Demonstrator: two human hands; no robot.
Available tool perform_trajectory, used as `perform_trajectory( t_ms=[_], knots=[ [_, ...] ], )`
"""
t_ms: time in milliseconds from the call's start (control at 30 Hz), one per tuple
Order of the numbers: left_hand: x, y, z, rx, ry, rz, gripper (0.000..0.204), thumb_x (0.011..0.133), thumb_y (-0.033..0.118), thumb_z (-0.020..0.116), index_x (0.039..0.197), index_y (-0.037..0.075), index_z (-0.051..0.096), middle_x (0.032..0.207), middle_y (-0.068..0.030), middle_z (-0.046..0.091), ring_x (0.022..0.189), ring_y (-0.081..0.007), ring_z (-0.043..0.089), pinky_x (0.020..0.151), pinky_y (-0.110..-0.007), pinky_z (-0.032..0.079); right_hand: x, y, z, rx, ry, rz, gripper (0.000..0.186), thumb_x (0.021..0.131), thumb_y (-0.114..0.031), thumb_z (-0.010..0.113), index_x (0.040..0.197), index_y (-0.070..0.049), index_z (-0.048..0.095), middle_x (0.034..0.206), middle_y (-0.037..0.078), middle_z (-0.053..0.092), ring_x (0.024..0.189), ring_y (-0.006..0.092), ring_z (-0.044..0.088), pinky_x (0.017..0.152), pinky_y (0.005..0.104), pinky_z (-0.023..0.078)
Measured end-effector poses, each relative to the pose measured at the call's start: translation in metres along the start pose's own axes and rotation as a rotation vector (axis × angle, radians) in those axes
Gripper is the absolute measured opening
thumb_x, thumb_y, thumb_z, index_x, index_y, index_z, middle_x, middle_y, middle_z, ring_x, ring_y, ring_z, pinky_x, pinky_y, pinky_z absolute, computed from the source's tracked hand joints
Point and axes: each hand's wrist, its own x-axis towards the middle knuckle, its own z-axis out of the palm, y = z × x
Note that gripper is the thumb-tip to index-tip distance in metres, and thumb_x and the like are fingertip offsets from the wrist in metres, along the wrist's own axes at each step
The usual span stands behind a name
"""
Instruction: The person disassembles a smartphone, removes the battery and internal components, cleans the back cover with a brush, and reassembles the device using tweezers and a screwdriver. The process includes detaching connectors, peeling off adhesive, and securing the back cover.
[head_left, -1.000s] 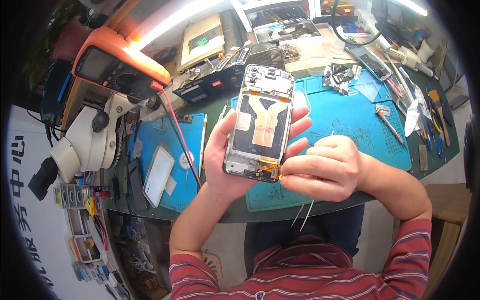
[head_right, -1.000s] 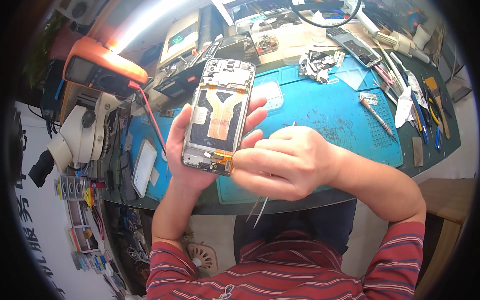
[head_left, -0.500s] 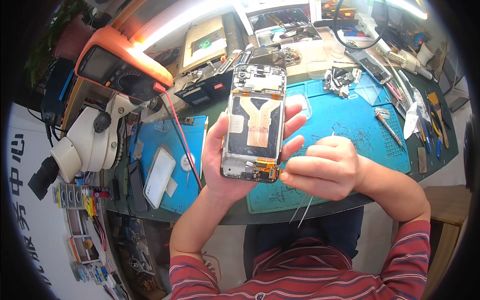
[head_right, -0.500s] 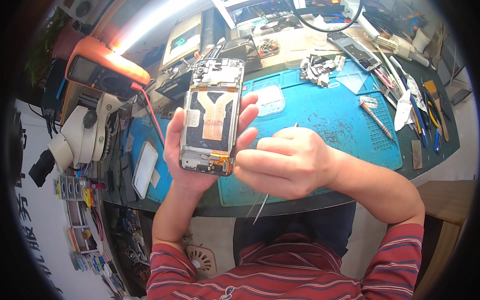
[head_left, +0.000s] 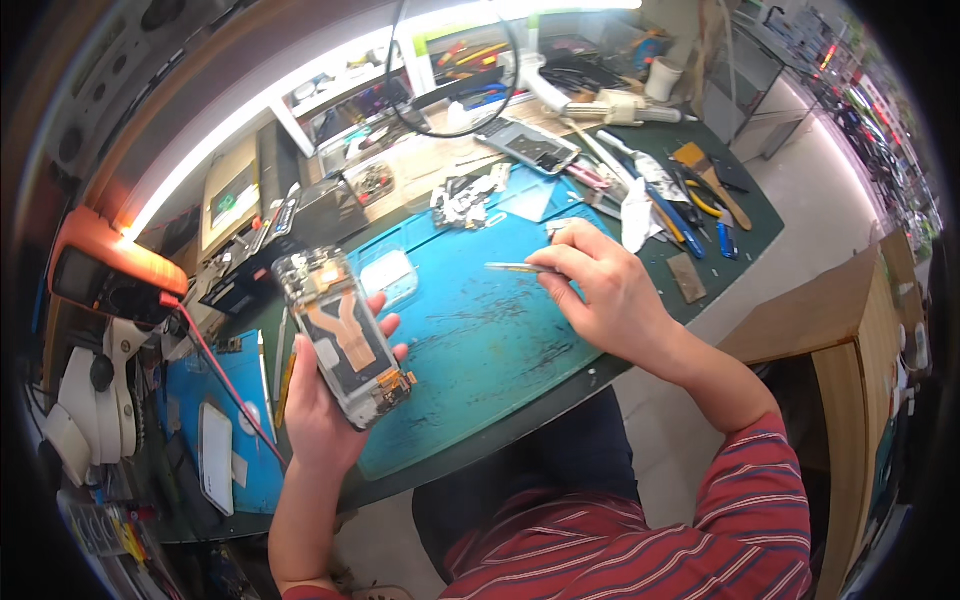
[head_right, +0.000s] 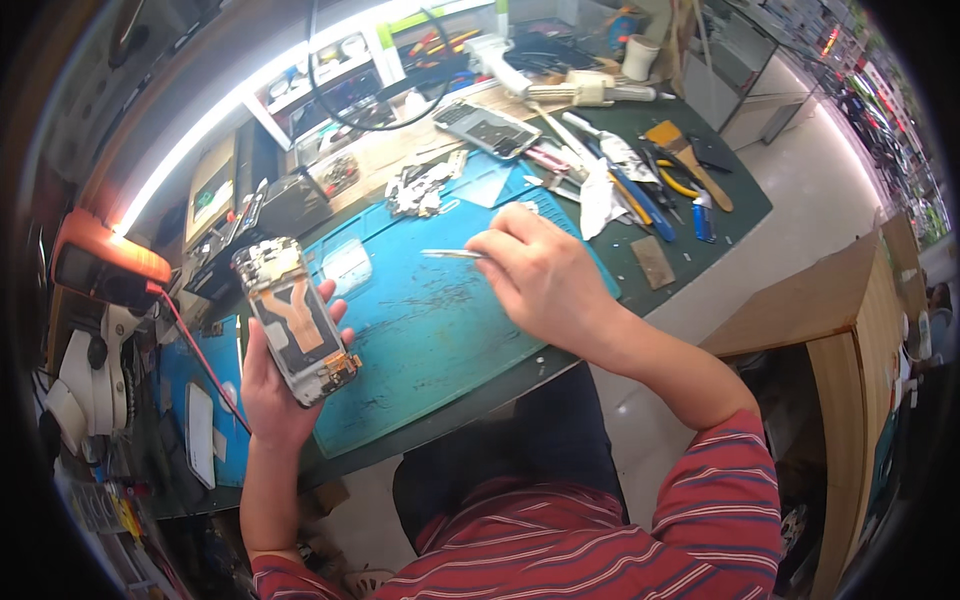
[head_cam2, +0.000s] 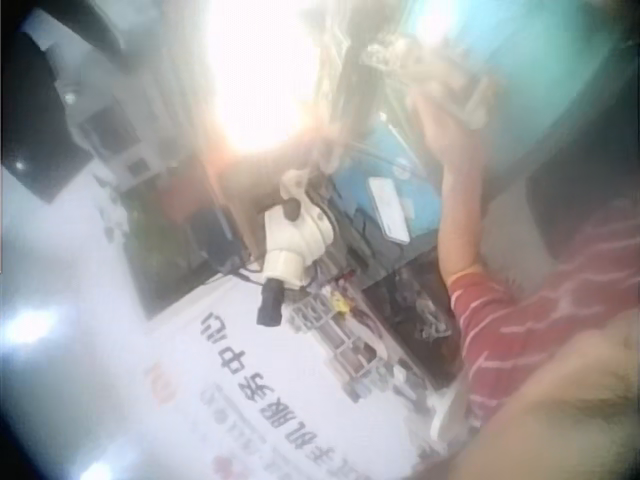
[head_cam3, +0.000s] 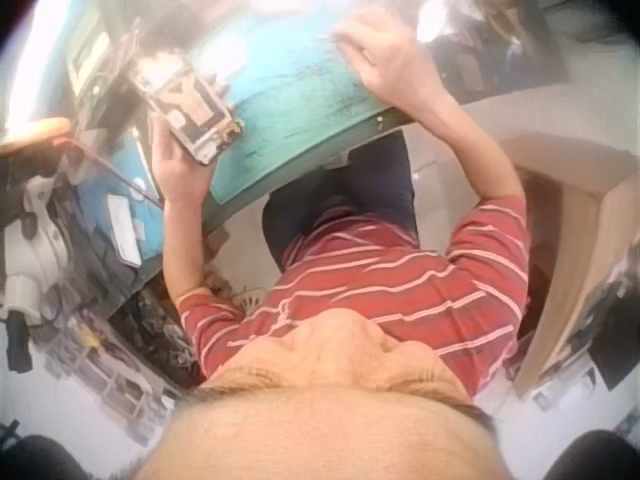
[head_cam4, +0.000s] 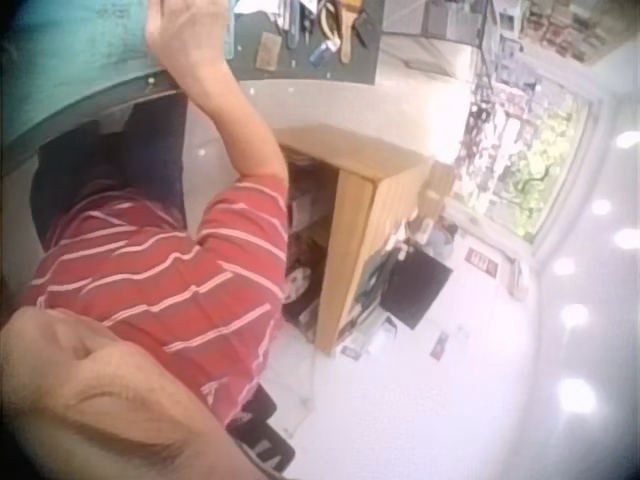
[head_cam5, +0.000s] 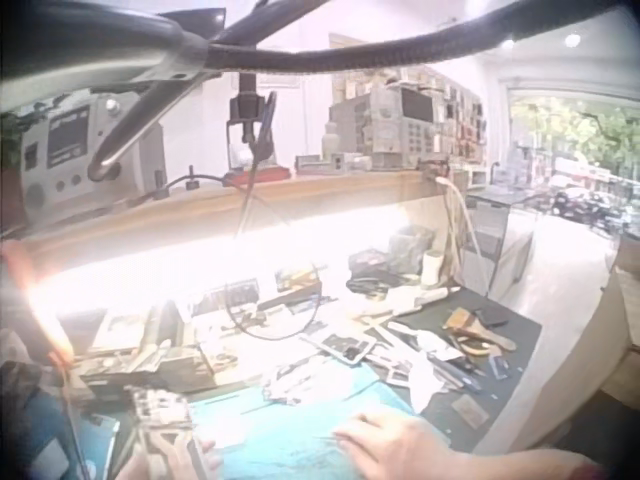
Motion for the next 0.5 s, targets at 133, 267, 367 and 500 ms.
perform_trajectory(
  t_ms=[133,267,367,500],
  knots=[
    [-0.013,-0.012,0.008,0.099,0.012,0.058,0.077,0.108,0.022,0.059,0.171,0.012,0.016,0.172,-0.0200,0.030,0.159,-0.0373,0.031,0.128,-0.055,0.032,-0.013,0.028,-0.010,-0.145,0.085,0.063,0.015,0.092,-0.015,0.077,0.105,-0.008,0.075,0.095,0.007,0.068,0.092,0.0281,0.069,0.078,0.0398,0.056],
    [-0.021,-0.027,0.026,0.088,0.176,-0.002,0.103,0.096,-0.006,0.066,0.172,0.018,0.002,0.171,-0.0179,0.031,0.158,-0.0333,0.033,0.127,-0.055,0.030,-0.012,0.070,-0.034,-0.302,0.197,0.125,0.013,0.094,-0.020,0.076,0.100,-0.009,0.075,0.095,0.007,0.071,0.091,0.0281,0.069,0.080,0.0404,0.056],
    [-0.035,-0.031,0.029,0.174,0.215,-0.118,0.096,0.093,-0.010,0.067,0.170,0.007,0.012,0.168,-0.0180,0.034,0.156,-0.0321,0.036,0.126,-0.053,0.035,-0.013,0.102,-0.056,-0.334,0.195,0.270,0.010,0.094,-0.019,0.075,0.096,-0.009,0.075,0.094,0.008,0.072,0.091,0.0293,0.071,0.079,0.0414,0.056],
    [-0.056,0.006,0.026,0.443,0.055,-0.468,0.052,0.104,0.003,0.061,0.152,-0.007,0.045,0.140,-0.0210,0.061,0.124,-0.0295,0.065,0.101,-0.043,0.058,-0.013,0.118,-0.077,-0.266,0.145,0.363,0.010,0.094,-0.019,0.075,0.096,-0.009,0.076,0.092,0.008,0.071,0.089,0.0299,0.071,0.077,0.0427,0.055]
  ],
)
